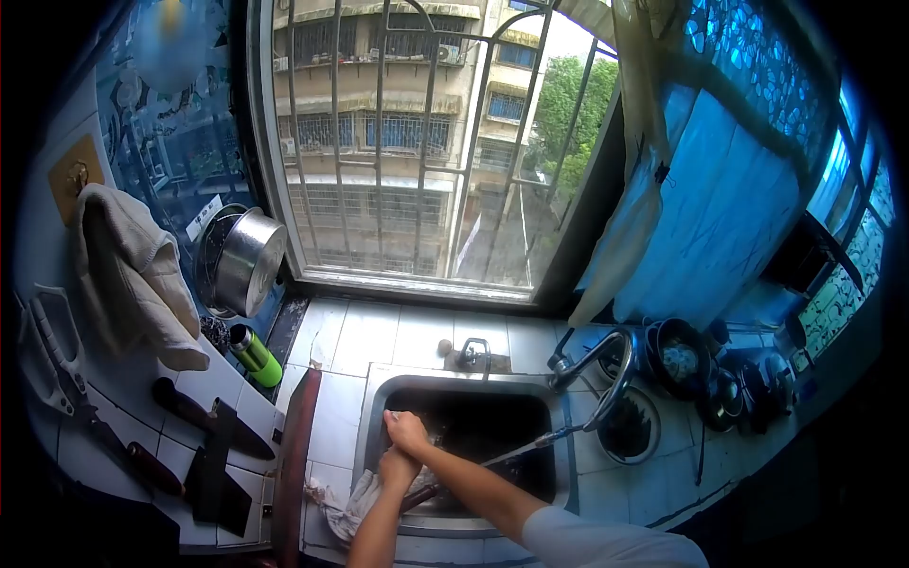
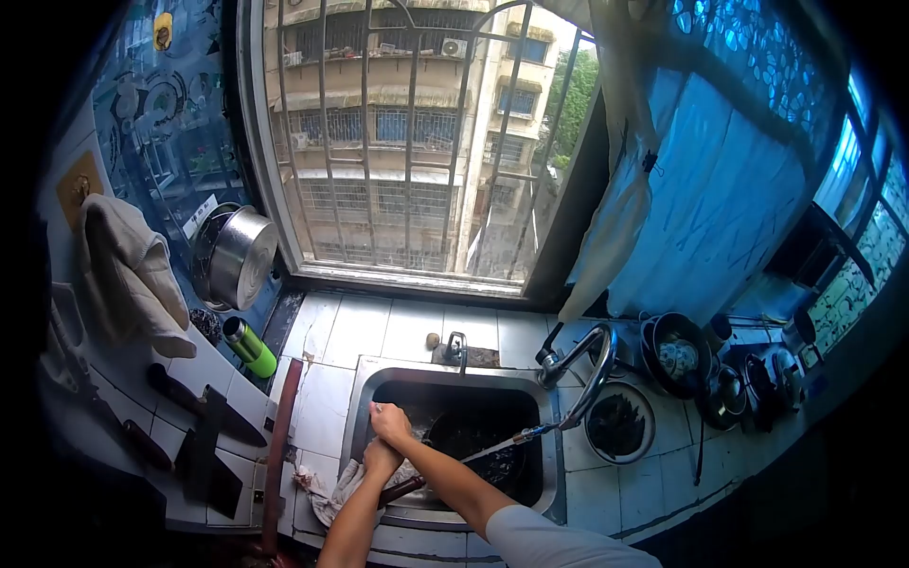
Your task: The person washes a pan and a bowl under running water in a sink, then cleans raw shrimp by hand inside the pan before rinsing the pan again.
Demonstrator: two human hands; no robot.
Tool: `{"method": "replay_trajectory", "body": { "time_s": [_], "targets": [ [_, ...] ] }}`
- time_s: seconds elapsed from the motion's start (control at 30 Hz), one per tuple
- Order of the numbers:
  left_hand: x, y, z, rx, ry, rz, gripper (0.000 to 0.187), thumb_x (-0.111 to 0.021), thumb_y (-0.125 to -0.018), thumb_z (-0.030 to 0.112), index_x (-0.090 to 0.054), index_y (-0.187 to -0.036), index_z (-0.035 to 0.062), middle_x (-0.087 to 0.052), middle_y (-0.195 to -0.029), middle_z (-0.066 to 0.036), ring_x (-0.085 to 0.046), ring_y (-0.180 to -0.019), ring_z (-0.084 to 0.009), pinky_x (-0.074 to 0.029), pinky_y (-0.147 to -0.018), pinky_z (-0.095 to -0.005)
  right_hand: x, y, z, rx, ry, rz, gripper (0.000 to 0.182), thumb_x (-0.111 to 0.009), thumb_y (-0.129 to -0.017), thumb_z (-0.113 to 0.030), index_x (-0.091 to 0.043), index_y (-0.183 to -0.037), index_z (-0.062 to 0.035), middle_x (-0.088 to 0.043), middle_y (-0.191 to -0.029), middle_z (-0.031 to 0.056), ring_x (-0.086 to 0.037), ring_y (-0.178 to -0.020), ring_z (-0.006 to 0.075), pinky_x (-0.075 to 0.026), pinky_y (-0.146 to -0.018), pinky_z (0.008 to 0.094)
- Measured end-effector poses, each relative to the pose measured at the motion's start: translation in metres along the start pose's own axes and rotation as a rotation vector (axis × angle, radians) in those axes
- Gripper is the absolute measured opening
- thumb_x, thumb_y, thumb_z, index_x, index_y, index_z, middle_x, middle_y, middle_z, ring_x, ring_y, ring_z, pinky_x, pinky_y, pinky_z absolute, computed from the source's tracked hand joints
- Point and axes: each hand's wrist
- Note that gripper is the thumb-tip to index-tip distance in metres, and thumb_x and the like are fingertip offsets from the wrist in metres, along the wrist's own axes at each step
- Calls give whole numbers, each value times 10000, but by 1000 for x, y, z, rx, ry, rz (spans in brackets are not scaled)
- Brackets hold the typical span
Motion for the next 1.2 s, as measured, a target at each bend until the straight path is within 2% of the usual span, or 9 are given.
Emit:
{"method": "replay_trajectory", "body": {
  "time_s": [0.23, 0.37, 0.47, 0.57, 0.67, 0.77, 0.97, 1.1, 1.2],
  "targets": [
    [8, 20, 10, -11, -127, 32, 420, -466, -805, 396, -644, -903, 28, -638, -886, -199, -614, -874, -347, -476, -770, -423, 4, 6, 5, -130, 28, 42, 417, -418, -861, -414, -647, -948, -78, -609, -953, 218, -566, -922, 402, -444, -810, 443],
    [-7, 1, -24, -178, 331, -282, 410, -709, -673, 247, -559, -957, -8, -631, -815, -159, -644, -655, -260, -517, -528, -357, 18, 8, 31, 75, -132, -211, 442, -384, -875, -410, -633, -847, -46, -614, -870, 204, -578, -858, 385, -453, -758, 451],
    [9, 16, -32, 3, 678, -351, 584, -722, -659, 120, -419, -1150, 25, -596, -905, -150, -635, -645, -233, -524, -490, -312, 81, 41, -9, 373, 360, -111, 444, -397, -875, -429, -617, -831, -46, -618, -815, 172, -589, -794, 360, -468, -706, 438],
    [32, 27, -36, -23, 677, -422, 426, -697, -676, 128, -507, -1047, 41, -593, -789, -91, -608, -600, -184, -509, -503, -299, 136, 71, -65, 503, 513, -15, 455, -396, -873, -461, -614, -846, -62, -615, -775, 170, -591, -761, 353, -468, -675, 428],
    [30, 24, -43, -12, 677, -385, 471, -740, -658, 144, -501, -1052, 45, -577, -756, -63, -572, -589, -157, -485, -487, -293, 161, 82, -105, 485, 315, 34, 482, -376, -891, -463, -616, -819, -51, -604, -751, 197, -582, -750, 368, -450, -657, 430],
    [13, 16, -55, 71, 613, -230, 794, -778, -619, 194, -335, -1239, -27, -567, -835, -137, -592, -639, -183, -510, -516, -309, 170, 92, -150, 539, -251, -162, 465, -399, -911, -435, -600, -823, -25, -600, -671, 111, -588, -650, 219, -453, -616, 339],
    [2, 29, -38, 137, 727, -249, 597, -671, -719, 154, -397, -1215, -33, -575, -949, -184, -615, -672, -202, -518, -540, -297, 122, 88, -229, 551, -735, -632, 454, -456, -899, -436, -544, -938, 8, -571, -811, 63, -525, -723, 102, -442, -639, 258],
    [20, 67, 7, -2, 863, -232, 334, -509, -876, 150, -457, -1162, -13, -537, -1091, -132, -585, -878, -216, -520, -627, -329, 70, 101, -208, 772, -412, -171, 456, -550, -854, -376, -487, -1083, 14, -578, -970, 139, -570, -846, 195, -463, -706, 297],
    [-1, 58, -4, -165, 913, -239, 321, -527, -861, 150, -476, -1144, 6, -562, -1037, -118, -594, -850, -198, -511, -644, -318, 66, 114, -129, 602, -520, -188, 349, -541, -857, -300, -538, -1015, 11, -587, -907, 134, -573, -810, 204, -457, -716, 298]
  ]
}}
Point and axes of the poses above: each hand's wrist, its own y-axis away from the middle knuckle, its own x-axis out of the back of the hand, z = x × y
